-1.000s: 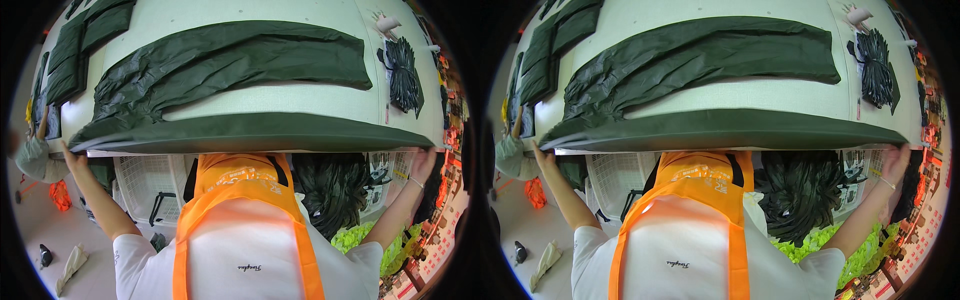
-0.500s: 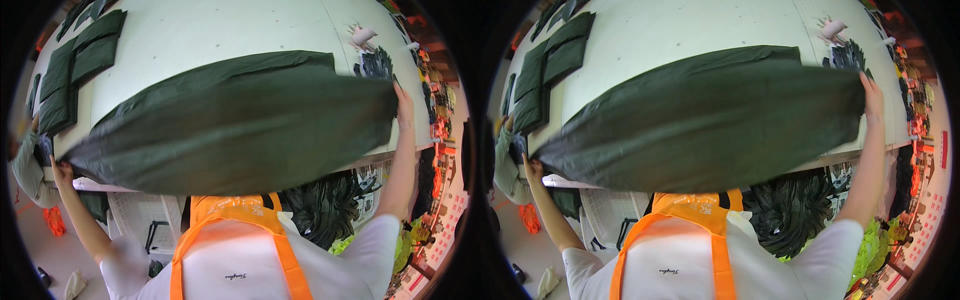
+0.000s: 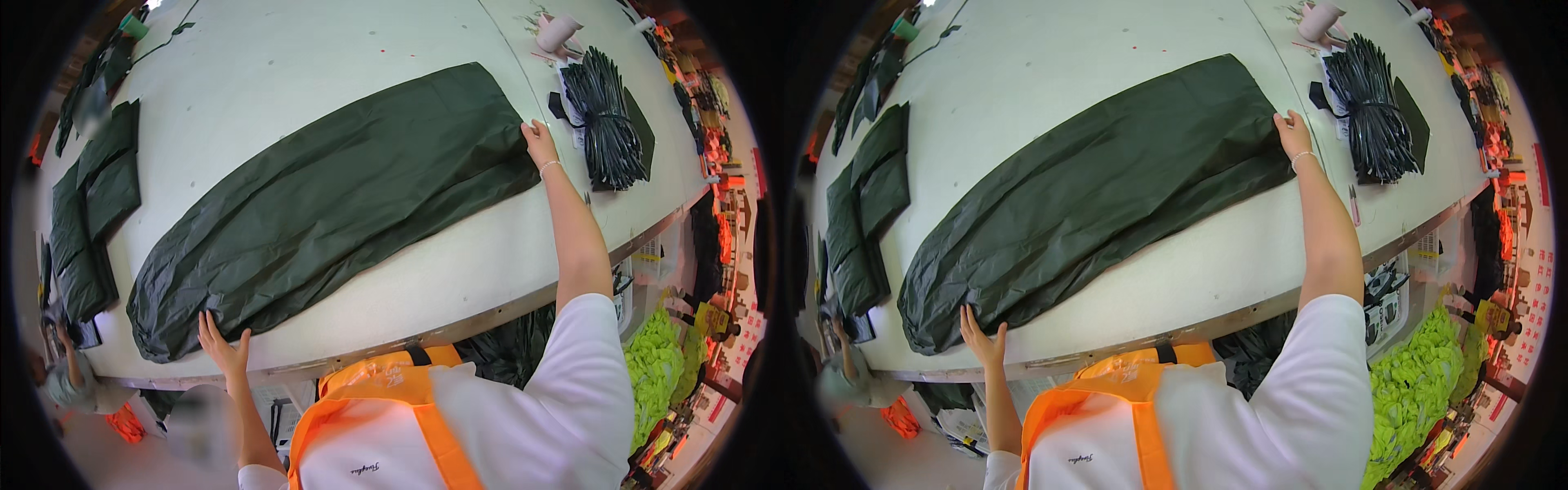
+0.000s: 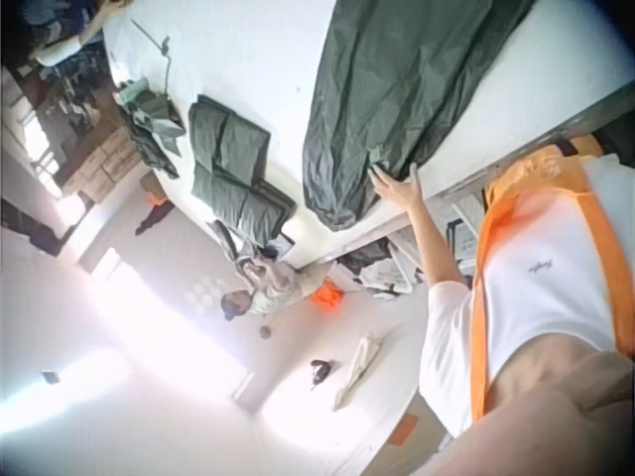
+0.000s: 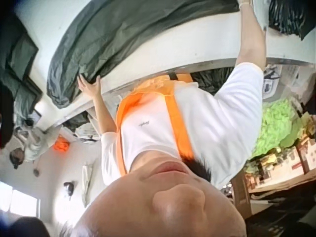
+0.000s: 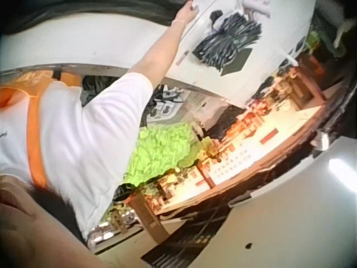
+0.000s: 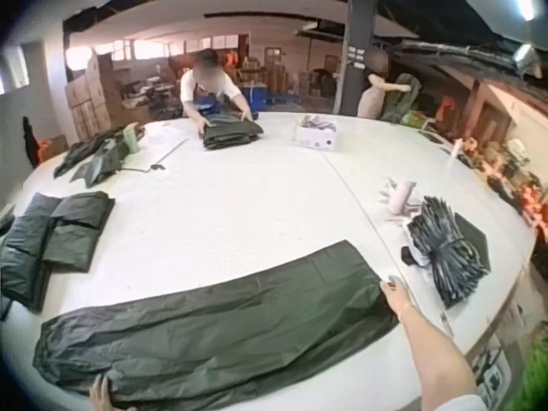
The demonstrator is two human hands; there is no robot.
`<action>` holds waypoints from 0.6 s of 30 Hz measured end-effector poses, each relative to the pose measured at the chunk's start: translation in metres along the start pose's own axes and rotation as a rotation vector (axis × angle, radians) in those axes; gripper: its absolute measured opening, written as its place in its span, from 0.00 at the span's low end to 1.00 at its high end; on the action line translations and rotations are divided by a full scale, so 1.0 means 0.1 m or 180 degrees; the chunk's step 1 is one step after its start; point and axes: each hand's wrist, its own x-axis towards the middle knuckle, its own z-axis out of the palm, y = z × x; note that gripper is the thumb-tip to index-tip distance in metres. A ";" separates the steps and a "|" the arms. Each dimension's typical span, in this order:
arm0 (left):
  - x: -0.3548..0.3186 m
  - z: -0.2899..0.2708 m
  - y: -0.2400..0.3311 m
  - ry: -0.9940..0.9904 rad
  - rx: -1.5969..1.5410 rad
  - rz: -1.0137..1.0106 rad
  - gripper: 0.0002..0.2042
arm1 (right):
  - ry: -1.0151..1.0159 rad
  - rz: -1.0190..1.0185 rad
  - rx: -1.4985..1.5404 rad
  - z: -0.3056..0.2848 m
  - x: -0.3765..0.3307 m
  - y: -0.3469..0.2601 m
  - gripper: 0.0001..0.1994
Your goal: The person repeatedly unfolds and refolds dark green fabric items on a white table. They smooth the fabric, fold it into rectangles, and stack the folded items. The person handles the items one at a time throughout the clip.
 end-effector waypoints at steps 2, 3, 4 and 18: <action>0.06 0.10 -0.11 -0.0054 -0.0173 -0.0091 0.37 | -0.0585 0.0280 0.0532 -0.14 -0.05 0.05 0.26; 0.08 0.17 -0.26 -0.0200 -0.0217 -0.0242 0.34 | -0.0760 0.0327 0.0296 -0.19 -0.05 0.05 0.25; 0.10 0.26 -0.44 -0.0236 -0.0280 -0.0357 0.31 | -0.0936 0.0369 0.0063 -0.24 -0.07 0.00 0.24; 0.08 0.25 -0.29 -0.0278 0.0361 -0.0762 0.27 | -0.0638 0.0353 -0.0779 -0.81 -0.67 0.43 0.28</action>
